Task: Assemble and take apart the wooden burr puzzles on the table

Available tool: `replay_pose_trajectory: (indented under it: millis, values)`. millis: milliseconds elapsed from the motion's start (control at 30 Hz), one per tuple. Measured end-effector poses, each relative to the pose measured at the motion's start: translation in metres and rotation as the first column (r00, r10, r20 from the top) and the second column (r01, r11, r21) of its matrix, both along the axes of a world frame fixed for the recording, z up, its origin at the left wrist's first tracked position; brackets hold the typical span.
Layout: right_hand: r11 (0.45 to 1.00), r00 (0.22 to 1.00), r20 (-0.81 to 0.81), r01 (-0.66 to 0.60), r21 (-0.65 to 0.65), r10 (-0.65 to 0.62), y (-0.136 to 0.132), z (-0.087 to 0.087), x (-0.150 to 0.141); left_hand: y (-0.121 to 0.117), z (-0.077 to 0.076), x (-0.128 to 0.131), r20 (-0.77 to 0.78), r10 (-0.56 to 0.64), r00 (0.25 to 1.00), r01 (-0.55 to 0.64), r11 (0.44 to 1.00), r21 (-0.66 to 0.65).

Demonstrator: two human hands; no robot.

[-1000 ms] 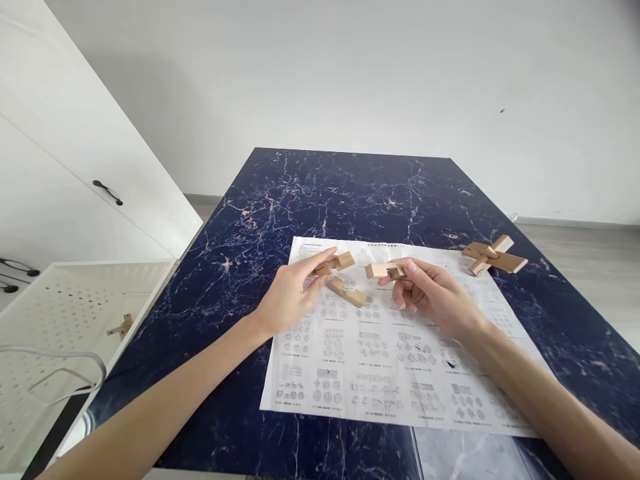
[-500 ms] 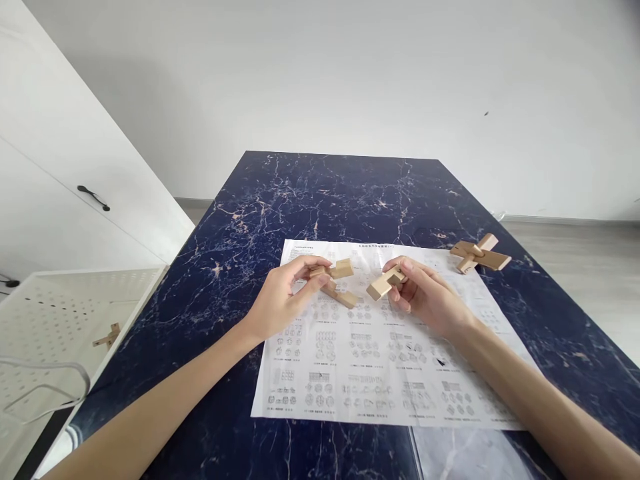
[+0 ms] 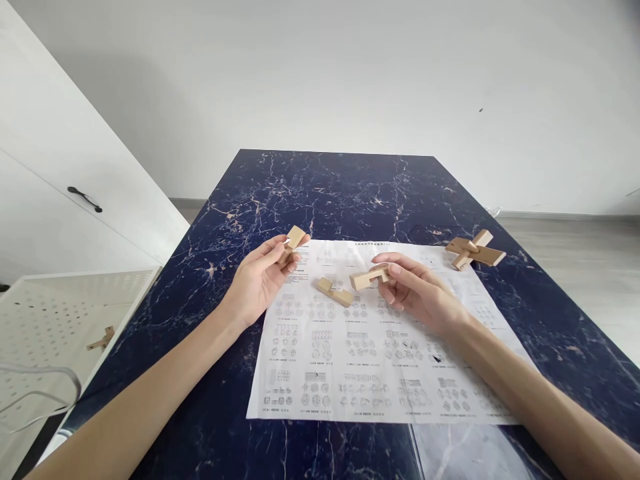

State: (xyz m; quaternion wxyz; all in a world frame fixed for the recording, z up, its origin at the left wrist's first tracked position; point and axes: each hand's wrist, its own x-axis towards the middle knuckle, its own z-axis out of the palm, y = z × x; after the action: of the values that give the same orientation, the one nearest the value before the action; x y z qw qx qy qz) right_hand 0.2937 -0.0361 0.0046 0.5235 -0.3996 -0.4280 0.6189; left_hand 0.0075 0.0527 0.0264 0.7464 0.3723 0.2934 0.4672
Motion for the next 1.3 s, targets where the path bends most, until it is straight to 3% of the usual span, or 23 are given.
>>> replay_pose_trajectory:
  millis: [200,400,633,833,967,1167,1300]
  values:
    - [1.000,0.998,0.068,0.004,-0.013,-0.003,0.000,-0.003,0.001,-0.010,0.001,0.003,-0.129,-0.141,0.982,0.163,0.970,0.181]
    - [0.997,0.999,0.026,0.048,-0.064,-0.047,0.001,0.001,-0.004,-0.013,0.000,0.008,-0.131,-0.162,0.978,0.179,0.975,0.135]
    - [0.993,0.998,0.007,0.060,-0.106,-0.060,0.001,0.005,-0.005,-0.012,-0.004,0.006,-0.199,-0.165,0.966,0.204,0.959,0.195]
    - [0.994,0.999,0.014,0.050,-0.094,-0.049,0.001,0.005,-0.004,-0.019,-0.001,0.004,-0.463,-0.190,0.866,0.370,0.866,0.336]
    - [0.993,0.998,-0.002,0.058,-0.103,-0.059,0.001,0.001,-0.001,-0.027,0.004,0.008,-0.487,-0.295,0.822,0.488,0.806,0.335]
    - [0.993,0.997,-0.075,0.013,-0.114,-0.022,-0.001,-0.003,0.002,-0.027,0.001,0.011,-0.378,-0.344,0.860,0.436,0.879,0.192]
    - [0.996,0.997,-0.056,-0.047,-0.075,0.043,-0.003,-0.004,0.001,-0.026,-0.001,0.012,-0.349,-0.353,0.868,0.418,0.899,0.131]
